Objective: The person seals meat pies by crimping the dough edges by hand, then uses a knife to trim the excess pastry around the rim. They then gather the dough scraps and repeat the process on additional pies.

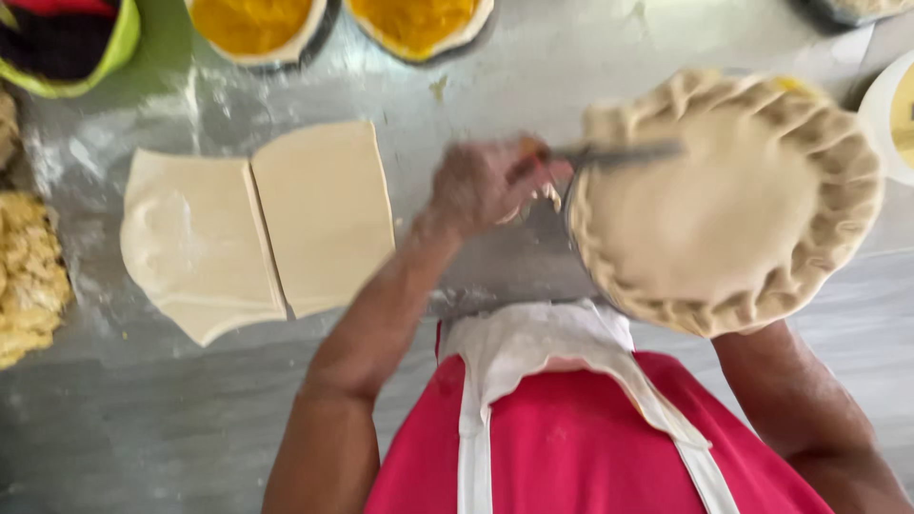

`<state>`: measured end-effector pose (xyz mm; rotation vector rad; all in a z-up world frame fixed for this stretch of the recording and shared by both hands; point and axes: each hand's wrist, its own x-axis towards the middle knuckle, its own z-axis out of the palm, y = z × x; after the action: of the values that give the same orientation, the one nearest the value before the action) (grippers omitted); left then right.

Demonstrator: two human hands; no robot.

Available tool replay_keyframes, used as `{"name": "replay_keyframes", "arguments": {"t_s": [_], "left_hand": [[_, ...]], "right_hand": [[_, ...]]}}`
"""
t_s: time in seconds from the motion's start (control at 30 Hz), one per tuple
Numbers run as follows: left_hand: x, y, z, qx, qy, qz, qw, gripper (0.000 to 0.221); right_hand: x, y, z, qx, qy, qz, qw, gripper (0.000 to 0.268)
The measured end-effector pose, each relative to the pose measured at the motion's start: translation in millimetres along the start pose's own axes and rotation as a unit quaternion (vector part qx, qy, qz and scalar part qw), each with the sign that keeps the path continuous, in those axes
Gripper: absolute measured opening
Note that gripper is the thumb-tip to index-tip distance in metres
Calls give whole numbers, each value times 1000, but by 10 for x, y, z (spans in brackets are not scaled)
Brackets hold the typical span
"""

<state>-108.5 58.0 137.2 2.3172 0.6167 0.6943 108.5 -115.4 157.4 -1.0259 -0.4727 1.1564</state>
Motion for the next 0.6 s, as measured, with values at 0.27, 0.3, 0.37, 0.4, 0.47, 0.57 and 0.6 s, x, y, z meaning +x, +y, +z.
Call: {"name": "replay_keyframes", "arguments": {"t_s": [0.27,0.3,0.37,0.4,0.47,0.57,0.6], "left_hand": [[56,-139,-106,17,-27,19,999,49],[2,-167,-90,21,-72,-34,997,48],[-64,-212,-95,18,-94,-60,994,46],[-65,-211,-63,5,-67,-35,997,46],[-79,-206,24,-20,-40,4,999,45],[-228,-172,117,-45,-32,39,998,42],[-254,-172,132,-50,-15,57,997,42]], "right_hand": [[79,-100,-16,-13,-12,14,1000,55],[40,-89,-23,-16,-10,23,1000,55],[31,-44,3,-13,-5,21,1000,55],[50,-57,7,-11,-1,12,1000,55],[108,-47,45,-13,4,2,1000,56],[78,76,99,-1,4,10,1000,56],[28,94,85,0,8,12,1000,56]]}}
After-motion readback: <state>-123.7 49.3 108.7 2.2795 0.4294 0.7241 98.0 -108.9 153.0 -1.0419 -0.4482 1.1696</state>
